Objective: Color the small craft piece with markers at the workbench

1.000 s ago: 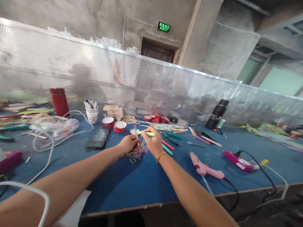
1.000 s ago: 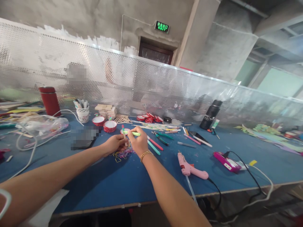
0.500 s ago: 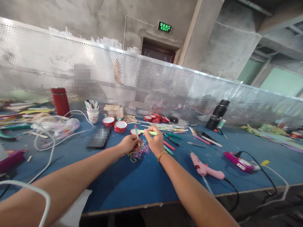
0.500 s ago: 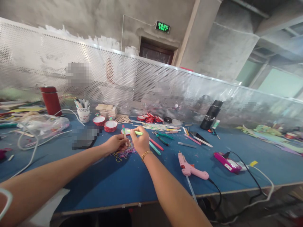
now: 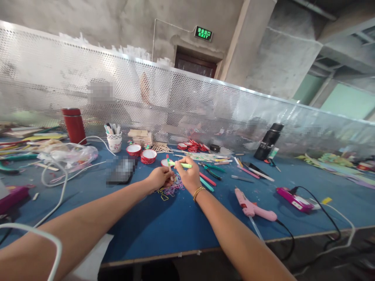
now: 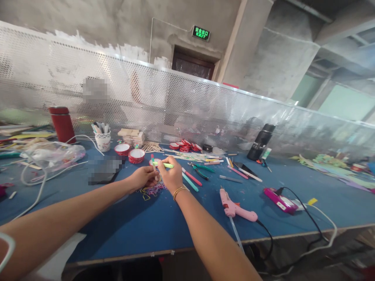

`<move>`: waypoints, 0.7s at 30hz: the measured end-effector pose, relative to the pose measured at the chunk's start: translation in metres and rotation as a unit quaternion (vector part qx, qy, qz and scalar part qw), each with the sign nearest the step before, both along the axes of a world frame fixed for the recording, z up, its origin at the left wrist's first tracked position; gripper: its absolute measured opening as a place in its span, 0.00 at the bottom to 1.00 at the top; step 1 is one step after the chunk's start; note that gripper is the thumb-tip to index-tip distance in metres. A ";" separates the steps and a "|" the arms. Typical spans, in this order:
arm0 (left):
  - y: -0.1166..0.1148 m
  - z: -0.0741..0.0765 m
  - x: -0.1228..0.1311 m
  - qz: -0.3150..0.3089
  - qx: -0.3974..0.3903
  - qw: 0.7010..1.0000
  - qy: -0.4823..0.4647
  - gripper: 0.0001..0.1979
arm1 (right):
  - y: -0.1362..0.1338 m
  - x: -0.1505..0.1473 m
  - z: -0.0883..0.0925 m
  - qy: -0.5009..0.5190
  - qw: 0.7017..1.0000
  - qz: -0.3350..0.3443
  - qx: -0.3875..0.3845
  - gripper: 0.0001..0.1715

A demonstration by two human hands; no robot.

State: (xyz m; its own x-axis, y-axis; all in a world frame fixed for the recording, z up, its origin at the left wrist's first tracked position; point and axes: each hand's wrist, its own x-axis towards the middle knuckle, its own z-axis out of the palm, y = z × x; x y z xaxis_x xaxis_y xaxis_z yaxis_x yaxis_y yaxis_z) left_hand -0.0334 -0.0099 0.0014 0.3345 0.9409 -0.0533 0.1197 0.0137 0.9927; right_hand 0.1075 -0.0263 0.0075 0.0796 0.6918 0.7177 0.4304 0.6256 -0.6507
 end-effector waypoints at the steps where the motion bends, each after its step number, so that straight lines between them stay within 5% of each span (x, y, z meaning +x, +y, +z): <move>1: -0.001 0.001 0.000 -0.003 0.002 1.000 0.000 0.15 | 0.000 0.000 0.000 0.001 1.000 -0.005 -0.001 0.12; 21: 0.002 -0.001 -0.001 -0.005 -0.003 1.000 -0.007 0.13 | 0.002 0.001 -0.001 0.000 1.000 -0.020 0.001 0.11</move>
State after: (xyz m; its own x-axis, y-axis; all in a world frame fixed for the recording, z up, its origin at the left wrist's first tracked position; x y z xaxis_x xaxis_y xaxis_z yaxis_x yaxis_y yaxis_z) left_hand -0.0341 -0.0083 0.0001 0.3440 0.9374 -0.0542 0.1069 0.0183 0.9941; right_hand 0.1089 -0.0245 0.0067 0.1075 0.6867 0.7190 0.4551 0.6090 -0.6497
